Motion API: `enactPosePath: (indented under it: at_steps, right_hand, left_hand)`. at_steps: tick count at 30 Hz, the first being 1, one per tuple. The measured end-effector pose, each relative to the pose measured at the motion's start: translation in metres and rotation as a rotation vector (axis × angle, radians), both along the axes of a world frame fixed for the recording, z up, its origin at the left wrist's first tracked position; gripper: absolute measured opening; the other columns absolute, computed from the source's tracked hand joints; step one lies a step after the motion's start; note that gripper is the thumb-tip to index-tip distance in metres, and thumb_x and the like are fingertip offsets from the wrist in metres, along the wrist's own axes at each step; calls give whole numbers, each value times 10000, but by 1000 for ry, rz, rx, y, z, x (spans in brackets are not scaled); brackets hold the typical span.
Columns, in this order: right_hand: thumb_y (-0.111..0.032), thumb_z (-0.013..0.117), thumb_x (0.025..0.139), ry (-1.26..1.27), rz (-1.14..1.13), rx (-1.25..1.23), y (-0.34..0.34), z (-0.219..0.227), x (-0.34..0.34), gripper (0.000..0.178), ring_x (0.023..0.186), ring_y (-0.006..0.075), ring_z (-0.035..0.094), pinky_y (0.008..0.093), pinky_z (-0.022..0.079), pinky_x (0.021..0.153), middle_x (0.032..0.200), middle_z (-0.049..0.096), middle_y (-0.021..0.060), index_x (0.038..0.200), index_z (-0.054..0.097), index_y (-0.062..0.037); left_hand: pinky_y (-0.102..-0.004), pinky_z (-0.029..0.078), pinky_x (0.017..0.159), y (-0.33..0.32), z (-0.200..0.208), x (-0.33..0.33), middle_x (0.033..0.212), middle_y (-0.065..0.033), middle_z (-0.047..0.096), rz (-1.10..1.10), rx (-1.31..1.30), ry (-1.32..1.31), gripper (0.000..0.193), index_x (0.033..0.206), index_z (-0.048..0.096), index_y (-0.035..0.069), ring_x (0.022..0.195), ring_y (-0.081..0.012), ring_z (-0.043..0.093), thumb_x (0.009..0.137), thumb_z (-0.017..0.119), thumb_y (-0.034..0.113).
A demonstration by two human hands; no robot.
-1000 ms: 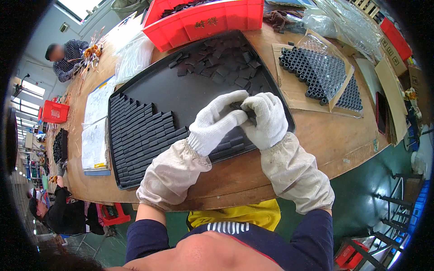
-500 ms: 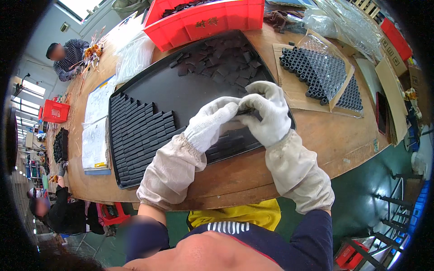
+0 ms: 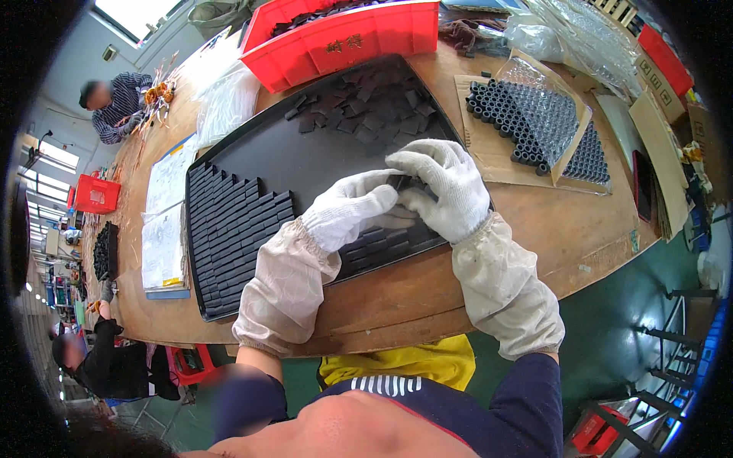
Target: The person repeatedly picks small black plastic pieces from a tray and inserts them into cylindrical black tubes, then places the assembled units into a red bin. The process is continuous and repetitive, with the person handling each piece individually.
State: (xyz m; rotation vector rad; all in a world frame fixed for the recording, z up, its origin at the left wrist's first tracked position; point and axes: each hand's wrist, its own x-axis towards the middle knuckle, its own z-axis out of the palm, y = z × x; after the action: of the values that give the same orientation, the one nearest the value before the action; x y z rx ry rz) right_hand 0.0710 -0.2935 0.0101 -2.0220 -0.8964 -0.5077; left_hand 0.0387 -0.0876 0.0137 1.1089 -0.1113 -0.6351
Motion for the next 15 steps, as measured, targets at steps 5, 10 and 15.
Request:
enactPosePath:
  at_steps: [5,10,15]
  right_hand:
    - [-30,753,647,-167,-47,-184,-1,-3,0,596,1127,334,611,431,490,970,1223,645,117,1230,644,-82]
    - [-155,815,650,-158,9,-162,1,-5,-2,742,1139,322,608,425,485,975,1266,632,104,1341,561,-65]
    - [-173,837,609,-173,-28,-249,1,-5,-3,787,1136,318,604,434,475,980,1263,633,109,1342,564,-81]
  left_hand:
    - [-401,542,992,-7,-6,1,1241,-122,637,89,-118,20,413,1352,541,1,1123,-240,649,1003,622,207]
    - [-368,561,955,-7,-12,4,1195,-89,656,61,-227,72,349,1307,574,22,1078,-197,662,1006,617,195]
    - [-386,529,1009,-9,-10,2,1252,-129,631,107,-184,88,399,1311,551,-26,1128,-226,641,996,627,207]
